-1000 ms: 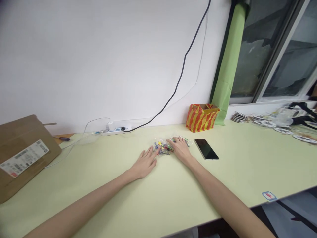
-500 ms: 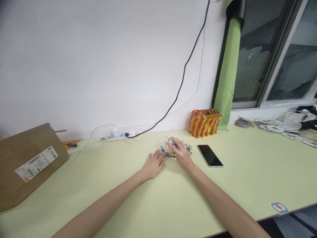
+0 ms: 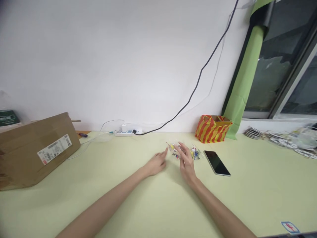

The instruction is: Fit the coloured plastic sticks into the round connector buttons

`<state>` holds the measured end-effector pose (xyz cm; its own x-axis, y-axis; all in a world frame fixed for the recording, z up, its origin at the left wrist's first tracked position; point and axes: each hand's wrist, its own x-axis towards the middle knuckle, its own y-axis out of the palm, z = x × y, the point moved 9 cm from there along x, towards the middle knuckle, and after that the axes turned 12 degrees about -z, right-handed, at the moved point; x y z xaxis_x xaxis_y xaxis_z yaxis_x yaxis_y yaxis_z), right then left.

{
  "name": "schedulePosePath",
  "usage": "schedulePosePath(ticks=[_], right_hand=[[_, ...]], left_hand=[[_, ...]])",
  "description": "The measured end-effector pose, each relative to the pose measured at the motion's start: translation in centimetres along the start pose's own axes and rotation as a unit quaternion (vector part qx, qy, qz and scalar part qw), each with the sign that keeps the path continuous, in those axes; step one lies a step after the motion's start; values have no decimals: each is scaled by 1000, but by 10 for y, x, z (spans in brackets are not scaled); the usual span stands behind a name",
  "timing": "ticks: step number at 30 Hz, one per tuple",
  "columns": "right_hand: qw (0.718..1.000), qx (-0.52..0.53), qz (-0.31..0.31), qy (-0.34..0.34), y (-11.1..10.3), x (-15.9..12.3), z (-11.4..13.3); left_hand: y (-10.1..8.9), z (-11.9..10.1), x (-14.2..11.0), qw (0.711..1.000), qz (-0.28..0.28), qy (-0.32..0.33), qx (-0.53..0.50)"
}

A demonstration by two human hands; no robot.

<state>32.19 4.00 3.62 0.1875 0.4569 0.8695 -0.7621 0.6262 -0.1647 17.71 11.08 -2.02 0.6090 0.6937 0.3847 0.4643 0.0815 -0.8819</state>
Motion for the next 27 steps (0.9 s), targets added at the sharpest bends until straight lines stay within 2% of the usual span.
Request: schedulePosePath(ticks=[2,5,8,10,11,13,19,24,27], right_hand=[[998,10,-6,57,2,-1,-3],[981,72,-20,180,24,-5,-7],[928,199,-29,314,61,-17,-10],[884,268,-25,382,84,-28,-12],[869,287,-17,404,92,-34,-13],[856,292,1,427,101,-44,-16],[836,244,43,489,96,-58,-27],[847,211,108,475,96,-51,-16],[873,196,121,429,91,-45,-13]], left_hand=[[-15,20,-24,1000,-5,-5,-12],[-41,58,-61,999,-11,-38,-9],[-67,92,-88,995,-21,-94,19],[-78,103,-97,993,-27,-112,25],[-81,105,-99,993,-30,-112,25],[-82,105,-100,994,-35,-102,23],[-73,91,-99,998,-26,-64,15],[-69,79,-97,997,-7,-52,51],[-69,72,-97,998,10,-38,54]])
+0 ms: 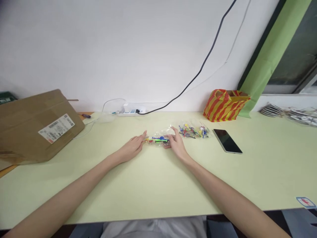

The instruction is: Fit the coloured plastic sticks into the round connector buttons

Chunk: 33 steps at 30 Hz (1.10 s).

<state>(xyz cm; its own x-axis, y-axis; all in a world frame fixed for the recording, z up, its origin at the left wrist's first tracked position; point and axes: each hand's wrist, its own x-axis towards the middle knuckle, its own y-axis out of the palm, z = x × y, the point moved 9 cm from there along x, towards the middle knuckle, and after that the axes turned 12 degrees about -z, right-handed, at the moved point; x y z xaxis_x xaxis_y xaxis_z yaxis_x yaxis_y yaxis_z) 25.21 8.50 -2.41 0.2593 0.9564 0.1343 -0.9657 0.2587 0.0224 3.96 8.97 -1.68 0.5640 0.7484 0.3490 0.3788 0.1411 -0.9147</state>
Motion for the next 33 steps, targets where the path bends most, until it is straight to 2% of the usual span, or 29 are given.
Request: schedulePosePath(ticks=[3,7,10,15,18,20,22,24,27,29,31,33], right_hand=[[993,-54,15,-108,-6,0,20],[956,-152,11,-251,-16,-6,51],[926,-202,0,-318,-19,-13,68],[888,-222,-5,-402,-21,-29,90],[880,-211,-32,-425,-29,-34,100],[881,-180,-89,-428,-41,-33,104],[887,-135,-149,-415,-55,-30,104],[899,-97,-179,-387,-62,-23,98],[918,-68,-182,-347,-65,-12,89],[919,-70,-177,-345,-66,-9,89],[912,-102,-159,-365,-64,-11,96],[893,-158,-123,-403,-58,-17,106]], left_hand=[[-1,-2,0,1000,5,2,1],[1,-5,1,1000,4,26,-5],[2,-8,2,999,-5,43,-15],[1,-11,3,999,3,34,-12],[1,-13,3,999,7,36,-9],[0,-15,2,999,3,41,-14],[0,-17,2,999,0,46,-21],[-1,-20,1,998,1,52,-31],[-4,-24,2,997,0,57,-47],[-6,-26,2,997,-4,59,-53],[-7,-26,3,997,-7,61,-52],[-6,-25,3,997,-9,65,-48]])
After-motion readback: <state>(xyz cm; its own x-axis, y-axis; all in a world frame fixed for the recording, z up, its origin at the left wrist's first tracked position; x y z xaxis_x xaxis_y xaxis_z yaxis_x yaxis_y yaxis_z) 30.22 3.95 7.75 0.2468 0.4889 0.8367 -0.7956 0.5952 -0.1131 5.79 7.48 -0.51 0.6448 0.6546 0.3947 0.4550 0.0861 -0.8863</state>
